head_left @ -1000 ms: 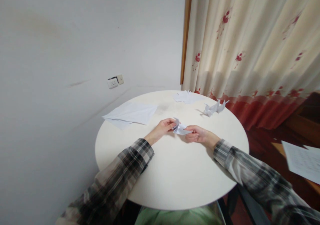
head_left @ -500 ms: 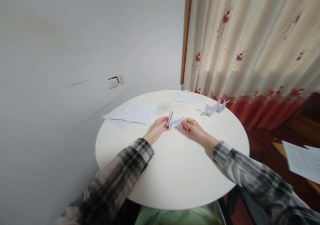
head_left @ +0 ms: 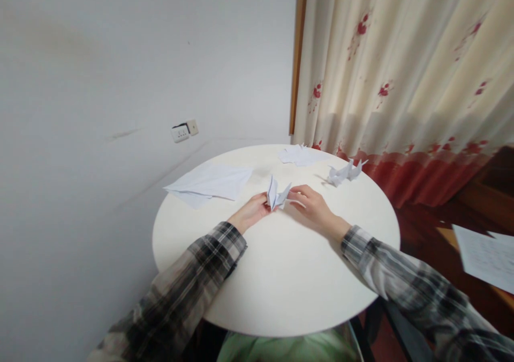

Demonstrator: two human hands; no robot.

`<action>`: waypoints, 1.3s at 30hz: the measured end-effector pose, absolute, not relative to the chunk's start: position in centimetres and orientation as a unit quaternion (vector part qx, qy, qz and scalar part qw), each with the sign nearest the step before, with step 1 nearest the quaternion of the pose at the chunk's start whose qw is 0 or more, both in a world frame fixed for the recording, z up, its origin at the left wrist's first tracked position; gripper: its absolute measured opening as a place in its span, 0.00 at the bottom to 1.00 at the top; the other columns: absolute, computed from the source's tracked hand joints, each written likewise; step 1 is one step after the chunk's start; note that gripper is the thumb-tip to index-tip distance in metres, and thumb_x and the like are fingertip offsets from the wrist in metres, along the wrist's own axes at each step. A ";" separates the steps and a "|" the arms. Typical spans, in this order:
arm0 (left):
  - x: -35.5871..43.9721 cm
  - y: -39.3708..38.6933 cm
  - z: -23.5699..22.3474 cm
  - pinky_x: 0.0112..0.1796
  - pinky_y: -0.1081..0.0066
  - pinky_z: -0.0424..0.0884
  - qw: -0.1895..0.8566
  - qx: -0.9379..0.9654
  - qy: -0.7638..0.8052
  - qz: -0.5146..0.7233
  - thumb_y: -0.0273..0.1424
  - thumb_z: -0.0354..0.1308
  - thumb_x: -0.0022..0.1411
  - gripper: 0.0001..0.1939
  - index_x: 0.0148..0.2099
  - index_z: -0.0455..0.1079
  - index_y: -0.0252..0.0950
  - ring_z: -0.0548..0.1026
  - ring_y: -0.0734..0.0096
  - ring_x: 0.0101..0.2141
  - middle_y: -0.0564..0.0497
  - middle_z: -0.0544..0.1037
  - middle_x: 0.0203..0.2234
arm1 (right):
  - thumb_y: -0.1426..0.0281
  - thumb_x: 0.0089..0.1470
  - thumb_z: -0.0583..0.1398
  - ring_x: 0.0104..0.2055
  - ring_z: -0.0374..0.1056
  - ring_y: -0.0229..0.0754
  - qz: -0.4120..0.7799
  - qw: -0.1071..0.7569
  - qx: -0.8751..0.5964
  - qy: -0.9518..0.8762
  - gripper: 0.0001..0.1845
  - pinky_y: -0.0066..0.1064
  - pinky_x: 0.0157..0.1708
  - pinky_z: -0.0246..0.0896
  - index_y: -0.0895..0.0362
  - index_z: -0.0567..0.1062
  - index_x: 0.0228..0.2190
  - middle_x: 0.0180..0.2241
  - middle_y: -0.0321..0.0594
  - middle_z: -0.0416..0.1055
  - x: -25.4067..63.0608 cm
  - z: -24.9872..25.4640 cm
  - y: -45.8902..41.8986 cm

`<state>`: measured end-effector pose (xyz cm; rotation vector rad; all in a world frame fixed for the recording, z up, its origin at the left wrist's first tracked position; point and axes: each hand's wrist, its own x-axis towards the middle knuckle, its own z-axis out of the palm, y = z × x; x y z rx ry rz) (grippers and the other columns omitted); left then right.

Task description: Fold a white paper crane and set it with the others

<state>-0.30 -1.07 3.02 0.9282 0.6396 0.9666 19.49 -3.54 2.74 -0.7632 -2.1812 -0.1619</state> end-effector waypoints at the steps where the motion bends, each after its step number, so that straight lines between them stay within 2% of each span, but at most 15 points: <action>1: -0.3 -1.0 2.9 0.26 0.74 0.65 0.742 0.429 0.287 0.428 0.24 0.57 0.51 0.03 0.27 0.69 0.29 0.68 0.75 0.23 0.48 0.73 0.22 | 0.73 0.58 0.51 0.41 0.64 0.44 -0.084 0.388 -0.299 -0.868 0.11 0.35 0.37 0.59 0.55 0.70 0.41 0.40 0.46 0.69 19.5 2.8 -3.6; 6: -0.3 -1.0 2.7 0.27 0.74 0.65 0.744 0.438 0.286 0.415 0.24 0.58 0.50 0.03 0.28 0.70 0.28 0.69 0.75 0.23 0.47 0.73 0.22 | 0.70 0.61 0.50 0.36 0.65 0.44 -0.139 0.356 -0.314 -0.869 0.12 0.35 0.35 0.55 0.58 0.73 0.36 0.35 0.46 0.72 19.3 3.3 -4.1; 13: -0.2 -0.8 2.7 0.27 0.74 0.66 0.740 0.439 0.276 0.428 0.23 0.58 0.50 0.02 0.29 0.69 0.28 0.69 0.75 0.24 0.47 0.73 0.23 | 0.67 0.62 0.49 0.32 0.65 0.43 -0.098 0.374 -0.365 -0.847 0.15 0.34 0.35 0.52 0.58 0.73 0.31 0.29 0.45 0.72 19.1 3.4 -4.5; 19: -0.3 -1.1 3.0 0.33 0.72 0.67 0.715 0.457 0.288 0.444 0.24 0.60 0.48 0.04 0.30 0.69 0.29 0.69 0.76 0.26 0.49 0.73 0.24 | 0.67 0.59 0.52 0.25 0.62 0.41 -0.084 0.382 -0.442 -0.807 0.12 0.31 0.29 0.50 0.57 0.72 0.29 0.22 0.42 0.69 18.7 2.6 -4.0; 22: -0.4 -1.1 2.9 0.34 0.73 0.66 0.701 0.473 0.294 0.446 0.27 0.62 0.47 0.08 0.31 0.69 0.29 0.70 0.76 0.26 0.50 0.72 0.25 | 0.69 0.58 0.51 0.24 0.63 0.40 0.020 0.409 -0.459 -0.789 0.10 0.29 0.27 0.49 0.57 0.70 0.30 0.22 0.40 0.69 18.6 2.3 -3.9; 26: -0.6 -1.0 2.7 0.33 0.74 0.65 0.690 0.498 0.296 0.434 0.34 0.65 0.46 0.14 0.33 0.69 0.30 0.70 0.77 0.27 0.50 0.73 0.26 | 0.69 0.55 0.51 0.22 0.63 0.38 0.213 0.465 -0.437 -0.740 0.09 0.28 0.26 0.52 0.56 0.68 0.26 0.20 0.36 0.68 18.4 2.1 -3.7; 31: -0.4 -1.1 2.9 0.35 0.74 0.66 0.680 0.515 0.304 0.424 0.37 0.66 0.43 0.18 0.34 0.70 0.30 0.71 0.76 0.30 0.49 0.74 0.30 | 0.67 0.44 0.55 0.18 0.60 0.36 0.436 0.530 -0.389 -0.614 0.06 0.28 0.22 0.53 0.57 0.68 0.23 0.16 0.34 0.65 17.9 1.8 -3.1; 35: -0.3 -1.4 3.3 0.37 0.72 0.66 0.670 0.524 0.319 0.418 0.38 0.67 0.41 0.19 0.33 0.70 0.30 0.71 0.74 0.31 0.48 0.74 0.30 | 0.72 0.36 0.56 0.17 0.60 0.35 0.527 0.525 -0.385 -0.547 0.04 0.26 0.20 0.52 0.59 0.69 0.21 0.13 0.35 0.65 17.9 1.9 -3.0; 39: -0.2 -1.5 3.4 0.38 0.71 0.67 0.663 0.530 0.324 0.417 0.39 0.68 0.38 0.22 0.32 0.70 0.29 0.71 0.74 0.31 0.48 0.75 0.29 | 0.75 0.34 0.57 0.15 0.59 0.34 0.593 0.495 -0.397 -0.496 0.05 0.25 0.19 0.52 0.61 0.71 0.21 0.12 0.35 0.65 18.2 2.0 -3.0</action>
